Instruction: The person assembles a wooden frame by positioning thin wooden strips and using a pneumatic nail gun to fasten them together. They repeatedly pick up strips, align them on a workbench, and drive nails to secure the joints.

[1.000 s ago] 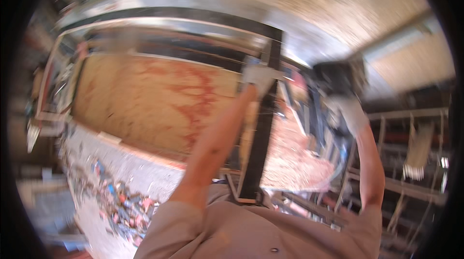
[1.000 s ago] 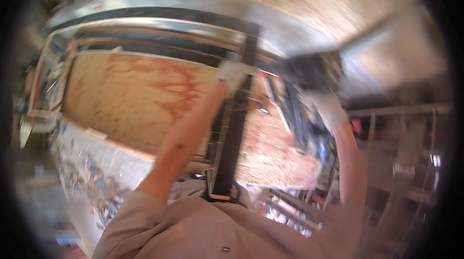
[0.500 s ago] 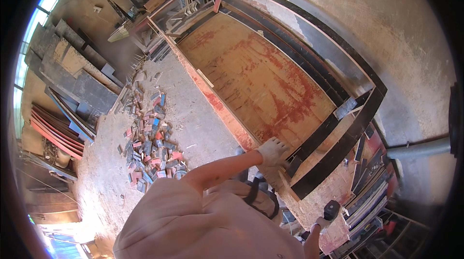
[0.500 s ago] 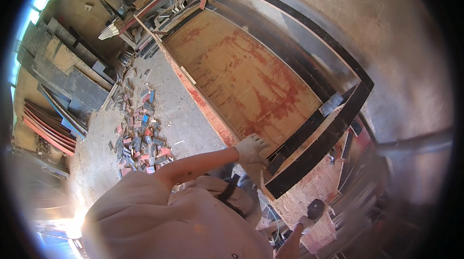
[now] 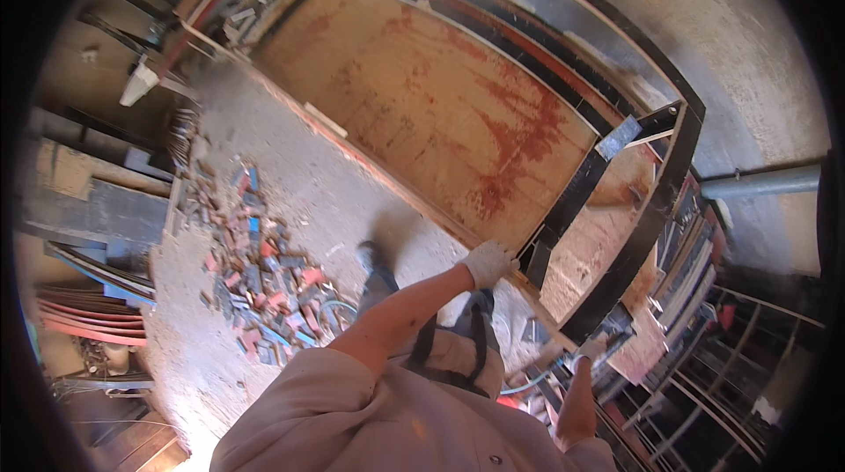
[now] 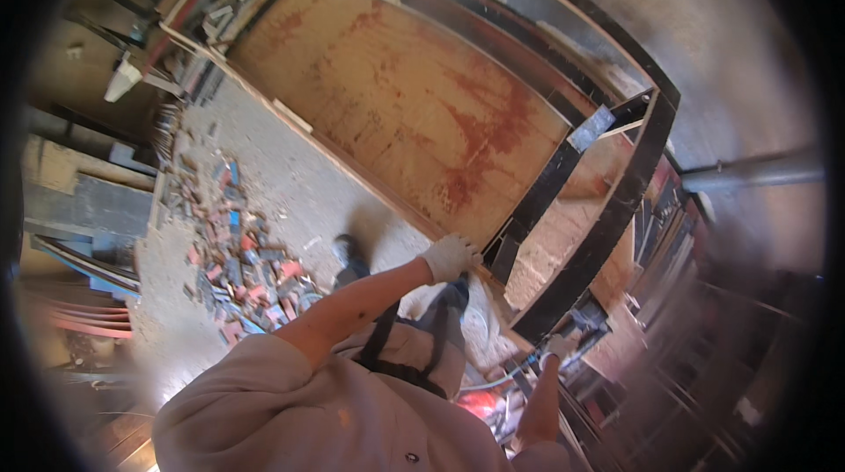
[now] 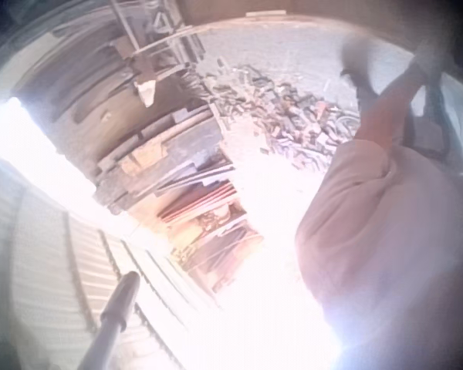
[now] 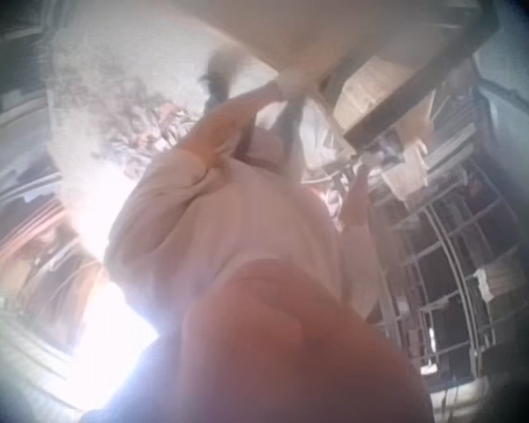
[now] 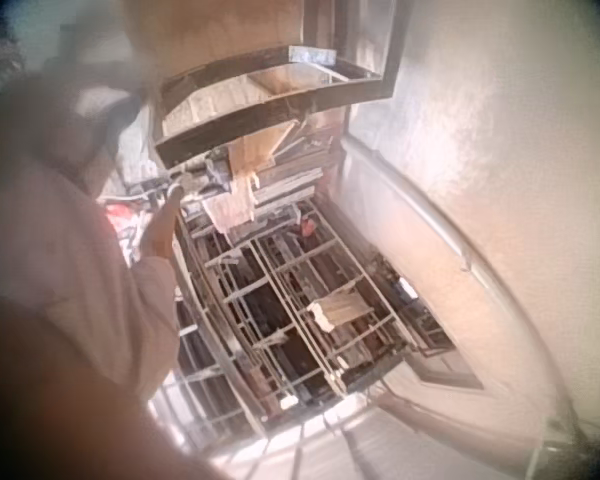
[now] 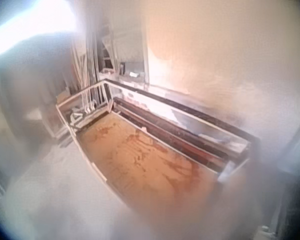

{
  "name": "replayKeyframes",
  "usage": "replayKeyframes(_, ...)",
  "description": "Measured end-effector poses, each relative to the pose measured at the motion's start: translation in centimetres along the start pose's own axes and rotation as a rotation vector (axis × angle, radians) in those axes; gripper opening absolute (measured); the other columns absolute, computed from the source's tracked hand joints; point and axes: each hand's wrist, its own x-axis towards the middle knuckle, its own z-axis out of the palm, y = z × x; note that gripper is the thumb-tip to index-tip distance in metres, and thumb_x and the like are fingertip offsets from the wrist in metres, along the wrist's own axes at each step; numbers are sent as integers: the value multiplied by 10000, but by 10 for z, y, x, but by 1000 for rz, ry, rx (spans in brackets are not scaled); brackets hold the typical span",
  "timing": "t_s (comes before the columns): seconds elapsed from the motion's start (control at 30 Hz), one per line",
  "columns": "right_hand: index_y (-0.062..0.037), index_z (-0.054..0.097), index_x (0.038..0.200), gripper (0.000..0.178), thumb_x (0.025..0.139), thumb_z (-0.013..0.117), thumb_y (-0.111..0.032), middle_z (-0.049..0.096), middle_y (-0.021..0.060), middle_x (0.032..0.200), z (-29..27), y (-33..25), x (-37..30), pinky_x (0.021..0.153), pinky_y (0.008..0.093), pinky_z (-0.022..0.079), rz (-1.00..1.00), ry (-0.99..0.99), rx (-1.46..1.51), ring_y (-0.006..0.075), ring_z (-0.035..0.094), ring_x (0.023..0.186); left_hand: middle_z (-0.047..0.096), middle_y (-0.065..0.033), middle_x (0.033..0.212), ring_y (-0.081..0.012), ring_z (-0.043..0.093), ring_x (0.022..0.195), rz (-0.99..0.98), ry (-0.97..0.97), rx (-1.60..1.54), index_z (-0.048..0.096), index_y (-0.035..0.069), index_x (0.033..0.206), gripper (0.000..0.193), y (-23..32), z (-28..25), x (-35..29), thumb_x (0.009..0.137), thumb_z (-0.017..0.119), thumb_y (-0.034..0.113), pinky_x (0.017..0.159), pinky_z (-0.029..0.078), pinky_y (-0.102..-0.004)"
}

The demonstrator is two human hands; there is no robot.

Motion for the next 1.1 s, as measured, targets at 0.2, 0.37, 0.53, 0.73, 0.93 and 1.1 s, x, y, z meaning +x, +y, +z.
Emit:
replayKeyframes(0.2,-8,704,1093,317,878,677,-239,732,214,979,3,-62,-171,774,424,550,-347,-412,-134,345,718,889,625,-101,1117,-308,572,1142,160,603,-350,647,72,1070,305,12,-23,-43,816,655,240,1012,453,-451)
replayKeyframes(0.37,-15,721,1070,304,912,667,-269,729,212,930,95,-199,-315,754,392,529,-593,-818,-228,337,711,856,693,-59,1121,-259,629,1141,-235,278,-875,718,123,1106,369,-59,8,-169,757,707,242,1008,484,-415)
replayKeyframes(0.53,2,693,1054,342,955,614,-316,696,255,1010,307,-298,-331,843,486,533,-791,-763,-310,436,670,975,703,-129,831,-304,690,693,-1033,770,-1097,724,101,945,114,-129,151,-297,929,660,193,603,537,-427)
replayKeyframes(0.73,-25,644,1086,366,964,618,-369,708,135,1029,543,-385,-211,675,397,585,-110,-879,-64,256,693,808,678,-108,686,-293,699,619,-1319,830,-1272,732,113,990,112,-177,278,-337,917,711,196,556,517,-381)
replayKeyframes(0.93,41,473,1428,914,900,593,-695,594,232,1369,656,-457,-82,932,526,552,-241,-342,-228,392,645,1152,708,-60,758,-214,697,667,-1251,621,-1441,697,74,1120,272,-217,266,-338,866,752,156,630,529,-346)
replayKeyframes(1.1,5,561,1352,701,857,796,-432,681,138,1182,671,-495,-109,800,405,564,-142,-381,184,261,675,965,712,-92,830,-162,675,731,-1302,627,-1507,683,9,1173,287,-229,264,-355,889,706,33,693,539,-302)
